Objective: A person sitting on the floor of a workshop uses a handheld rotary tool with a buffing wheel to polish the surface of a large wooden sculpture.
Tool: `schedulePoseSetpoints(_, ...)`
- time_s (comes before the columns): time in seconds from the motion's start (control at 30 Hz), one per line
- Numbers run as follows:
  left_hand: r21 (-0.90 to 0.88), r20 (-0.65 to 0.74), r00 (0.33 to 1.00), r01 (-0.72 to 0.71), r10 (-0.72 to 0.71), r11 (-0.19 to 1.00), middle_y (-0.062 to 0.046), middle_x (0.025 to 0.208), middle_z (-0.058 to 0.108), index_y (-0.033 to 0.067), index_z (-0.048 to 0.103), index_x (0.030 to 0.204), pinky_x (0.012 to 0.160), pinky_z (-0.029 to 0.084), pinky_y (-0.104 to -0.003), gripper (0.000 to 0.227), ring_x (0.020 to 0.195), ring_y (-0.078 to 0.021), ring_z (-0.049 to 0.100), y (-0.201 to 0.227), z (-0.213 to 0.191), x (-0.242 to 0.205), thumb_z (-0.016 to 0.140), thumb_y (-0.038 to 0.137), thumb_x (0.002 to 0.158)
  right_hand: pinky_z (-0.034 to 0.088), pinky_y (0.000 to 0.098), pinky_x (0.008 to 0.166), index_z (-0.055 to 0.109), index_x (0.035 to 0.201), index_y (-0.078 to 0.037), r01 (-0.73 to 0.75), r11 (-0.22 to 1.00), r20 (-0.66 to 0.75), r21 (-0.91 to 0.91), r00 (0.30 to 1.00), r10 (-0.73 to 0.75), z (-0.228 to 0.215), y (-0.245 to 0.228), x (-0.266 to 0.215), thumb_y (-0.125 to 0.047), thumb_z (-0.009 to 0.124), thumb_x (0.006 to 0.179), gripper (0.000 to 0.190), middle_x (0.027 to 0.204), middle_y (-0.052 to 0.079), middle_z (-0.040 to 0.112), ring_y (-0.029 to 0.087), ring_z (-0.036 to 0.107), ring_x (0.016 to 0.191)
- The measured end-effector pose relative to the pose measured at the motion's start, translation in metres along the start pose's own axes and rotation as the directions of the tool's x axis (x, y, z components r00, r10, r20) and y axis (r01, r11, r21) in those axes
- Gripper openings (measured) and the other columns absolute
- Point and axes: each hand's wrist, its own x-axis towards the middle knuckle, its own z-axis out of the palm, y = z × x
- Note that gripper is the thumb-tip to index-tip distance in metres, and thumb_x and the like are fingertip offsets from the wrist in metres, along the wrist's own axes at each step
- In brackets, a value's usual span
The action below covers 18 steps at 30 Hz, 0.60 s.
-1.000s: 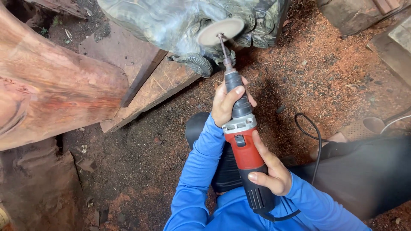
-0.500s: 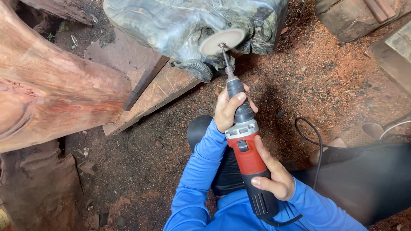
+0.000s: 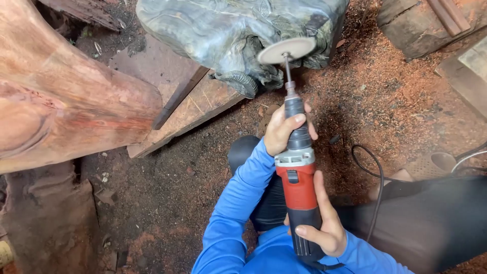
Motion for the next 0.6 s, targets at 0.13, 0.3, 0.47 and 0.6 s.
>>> schedulePoseSetpoints(0.13, 0.033, -0.099, 0.994, 0.049, -0.046, 0.998, -0.019, 0.078, 0.070, 0.0024, 0.052, 0.120, 0.058, 0.056, -0.028, 0.029, 0.064, -0.0253, 0.069, 0.007, -0.012, -0.011, 0.057, 0.019, 0.097, 0.063, 0.0349, 0.065, -0.011, 0.163, -0.017, -0.107, 0.992, -0.006, 0.065, 0.994, 0.108, 0.009, 0.000, 0.007, -0.003, 0.065, 0.078, 0.114, 0.120, 0.028, 0.066, 0.026, 0.073, 0.081)
schedulePoseSetpoints(0.3, 0.027, -0.113, 0.993, 0.022, -0.019, 0.999, -0.018, 0.078, 0.070, 0.0030, 0.054, 0.120, 0.060, 0.057, -0.029, 0.028, 0.066, -0.0260, 0.071, 0.010, -0.019, -0.011, 0.057, 0.019, 0.097, 0.065, 0.0370, 0.063, -0.011, 0.163, -0.019, -0.130, 0.989, 0.016, 0.067, 0.991, 0.129, 0.010, 0.003, 0.015, 0.000, 0.062, 0.075, 0.116, 0.131, 0.027, 0.061, 0.027, 0.074, 0.084)
schedulePoseSetpoints(0.47, 0.068, -0.149, 0.989, 0.008, 0.003, 0.998, -0.017, 0.074, 0.071, 0.0027, 0.055, 0.117, 0.057, 0.057, -0.029, 0.028, 0.062, -0.0250, 0.070, 0.016, -0.025, -0.006, 0.058, 0.021, 0.096, 0.067, 0.0391, 0.063, -0.013, 0.162, -0.019, -0.107, 0.994, 0.016, 0.008, 0.994, 0.107, 0.010, 0.009, 0.026, -0.009, 0.066, 0.075, 0.118, 0.143, 0.029, 0.050, 0.028, 0.074, 0.085)
schedulePoseSetpoints(0.6, 0.047, -0.149, 0.989, -0.006, 0.013, 0.999, -0.017, 0.075, 0.070, 0.0028, 0.054, 0.117, 0.059, 0.055, -0.029, 0.028, 0.063, -0.0247, 0.068, 0.024, -0.023, -0.006, 0.056, 0.022, 0.097, 0.066, 0.0381, 0.062, -0.009, 0.163, -0.017, -0.117, 0.993, 0.027, 0.005, 0.993, 0.117, 0.010, 0.004, 0.029, -0.003, 0.063, 0.074, 0.116, 0.145, 0.028, 0.049, 0.028, 0.073, 0.085)
